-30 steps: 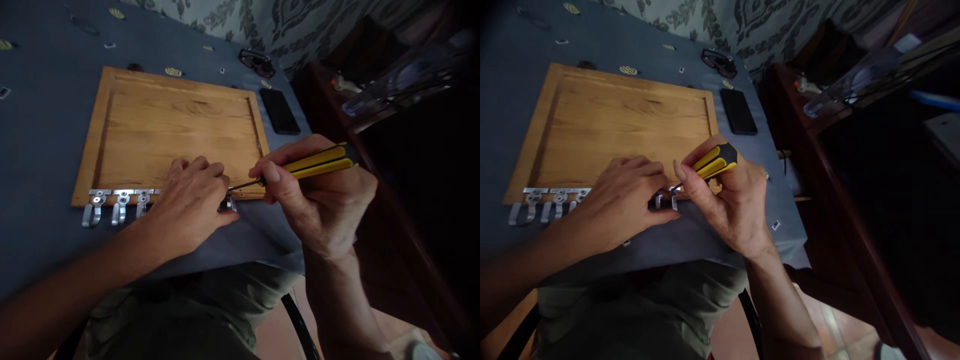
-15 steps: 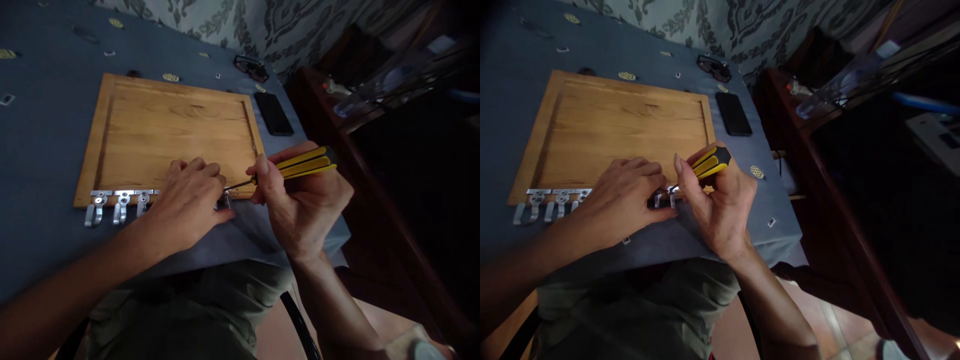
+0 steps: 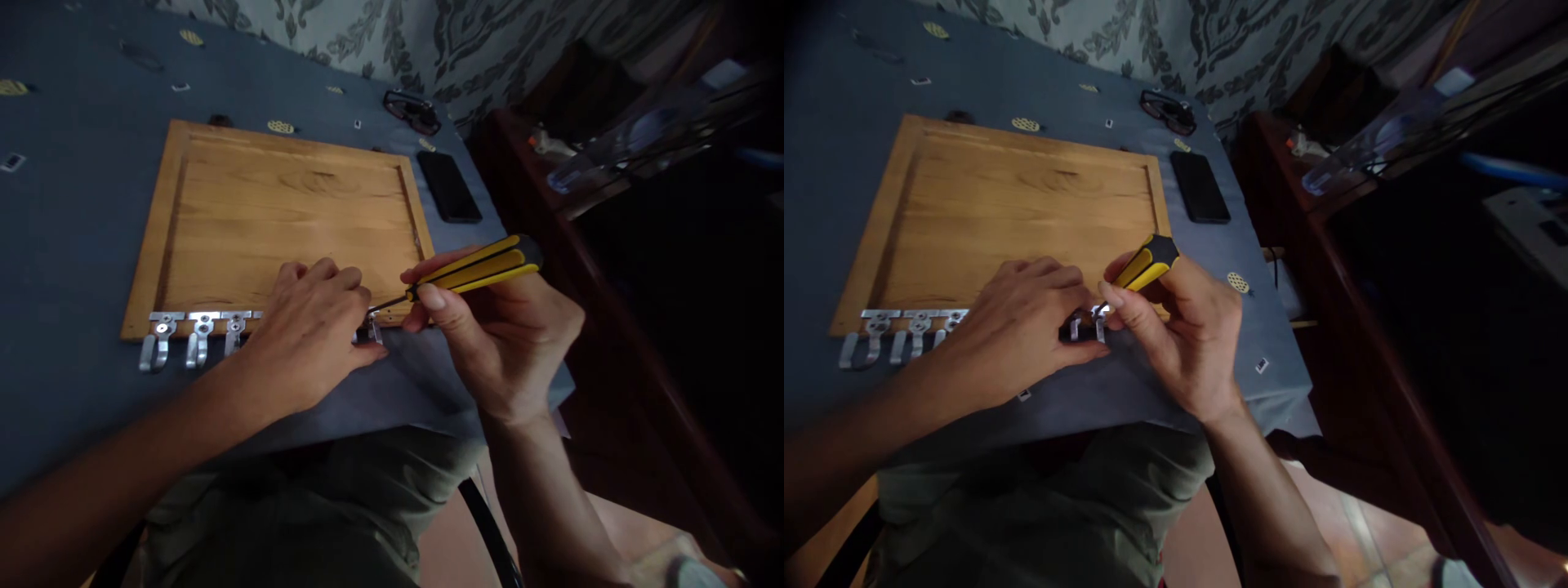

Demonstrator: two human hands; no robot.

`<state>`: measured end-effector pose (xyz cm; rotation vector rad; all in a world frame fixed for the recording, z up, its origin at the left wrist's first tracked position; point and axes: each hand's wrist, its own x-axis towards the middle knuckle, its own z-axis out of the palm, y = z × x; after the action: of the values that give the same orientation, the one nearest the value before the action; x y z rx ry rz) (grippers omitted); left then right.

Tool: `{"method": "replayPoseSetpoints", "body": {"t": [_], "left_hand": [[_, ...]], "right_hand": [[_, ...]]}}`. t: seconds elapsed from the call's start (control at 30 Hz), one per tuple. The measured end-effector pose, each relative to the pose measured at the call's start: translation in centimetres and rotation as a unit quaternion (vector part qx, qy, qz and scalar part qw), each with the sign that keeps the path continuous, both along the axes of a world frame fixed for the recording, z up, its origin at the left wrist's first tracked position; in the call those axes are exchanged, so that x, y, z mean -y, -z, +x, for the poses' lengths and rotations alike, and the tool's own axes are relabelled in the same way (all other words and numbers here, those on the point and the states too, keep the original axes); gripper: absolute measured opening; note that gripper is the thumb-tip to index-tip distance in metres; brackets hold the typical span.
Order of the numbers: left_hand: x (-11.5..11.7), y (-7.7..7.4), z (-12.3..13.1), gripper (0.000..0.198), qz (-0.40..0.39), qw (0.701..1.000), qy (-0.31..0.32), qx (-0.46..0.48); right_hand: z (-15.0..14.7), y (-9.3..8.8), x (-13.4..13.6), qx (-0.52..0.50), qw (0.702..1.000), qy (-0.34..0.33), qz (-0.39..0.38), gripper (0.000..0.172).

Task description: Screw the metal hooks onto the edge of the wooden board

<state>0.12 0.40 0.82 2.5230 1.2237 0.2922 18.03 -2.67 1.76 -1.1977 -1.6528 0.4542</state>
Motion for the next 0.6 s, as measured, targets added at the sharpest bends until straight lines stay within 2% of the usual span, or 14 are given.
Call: {"method": "replayPoseSetpoints", "body": {"t": [0.2,0.5,0.6], "left_hand": [[0.0,0.1,0.0,0.029,0.002,1.0,-0.003,-0.005],[-0.1,0.0,-0.1,0.029,0.007,1.0,0.001,-0.001],[-0.1,-0.1,-0.1,0.03,0.011,1.0,0.002,-0.005]], "right_hand": [[-1.2,0.9,0.1,-0.006,0.997,0.067,0.035,0.016],[-1.1,0.4,-0.3,-0.062,0.997,0.041,0.006,0.026],[-0.9,0.6,-0.2,-0.06,0.997,0.05,-0.003,0.027]]}}
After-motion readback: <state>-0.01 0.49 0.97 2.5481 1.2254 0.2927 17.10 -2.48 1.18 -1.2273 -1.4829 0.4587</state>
